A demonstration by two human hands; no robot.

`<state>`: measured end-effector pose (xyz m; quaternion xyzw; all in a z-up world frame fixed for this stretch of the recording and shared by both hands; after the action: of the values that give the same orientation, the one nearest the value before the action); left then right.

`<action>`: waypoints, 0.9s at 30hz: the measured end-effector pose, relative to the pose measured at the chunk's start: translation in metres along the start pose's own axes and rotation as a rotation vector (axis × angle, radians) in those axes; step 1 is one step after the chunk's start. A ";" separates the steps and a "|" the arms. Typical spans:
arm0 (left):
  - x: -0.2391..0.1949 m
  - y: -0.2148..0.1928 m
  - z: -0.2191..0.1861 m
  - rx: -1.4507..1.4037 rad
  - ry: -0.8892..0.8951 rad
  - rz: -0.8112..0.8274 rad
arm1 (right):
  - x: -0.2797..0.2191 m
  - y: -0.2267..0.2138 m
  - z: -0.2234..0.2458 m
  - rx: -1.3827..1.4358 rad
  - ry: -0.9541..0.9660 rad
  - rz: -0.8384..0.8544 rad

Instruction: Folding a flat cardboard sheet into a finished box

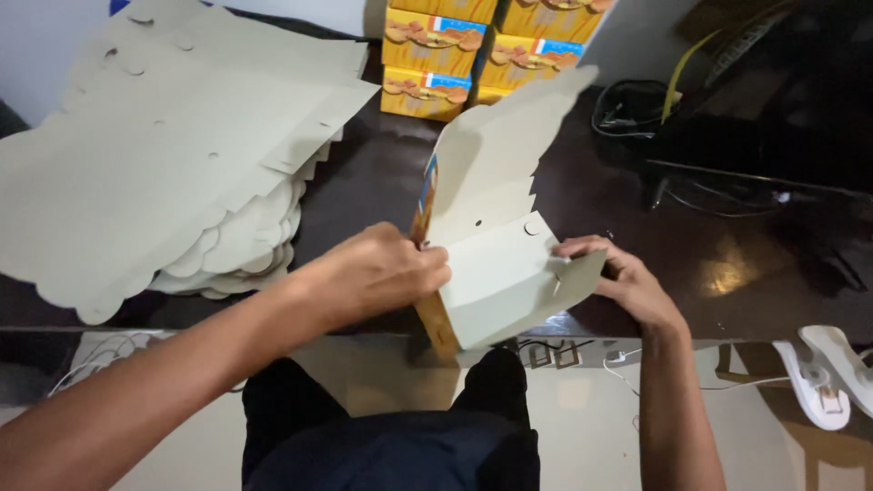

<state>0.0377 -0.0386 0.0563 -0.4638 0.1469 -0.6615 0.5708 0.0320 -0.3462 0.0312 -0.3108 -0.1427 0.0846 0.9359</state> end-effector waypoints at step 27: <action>-0.032 -0.002 -0.008 -0.439 -0.402 -0.574 | 0.006 0.136 0.114 -0.506 -0.245 0.029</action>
<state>0.0273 -0.0119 0.0394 -0.7167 0.0347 -0.6428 0.2682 -0.0084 -0.1738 0.0371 -0.5242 -0.2668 0.0964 0.8030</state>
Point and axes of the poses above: each hand's wrist, its own x-axis towards the middle knuckle, its own y-axis out of the palm, z = x × y, the point moved 7 cm from there along x, towards the middle knuckle, and after that the axes turned 8 degrees about -x, right-handed, at the moved point
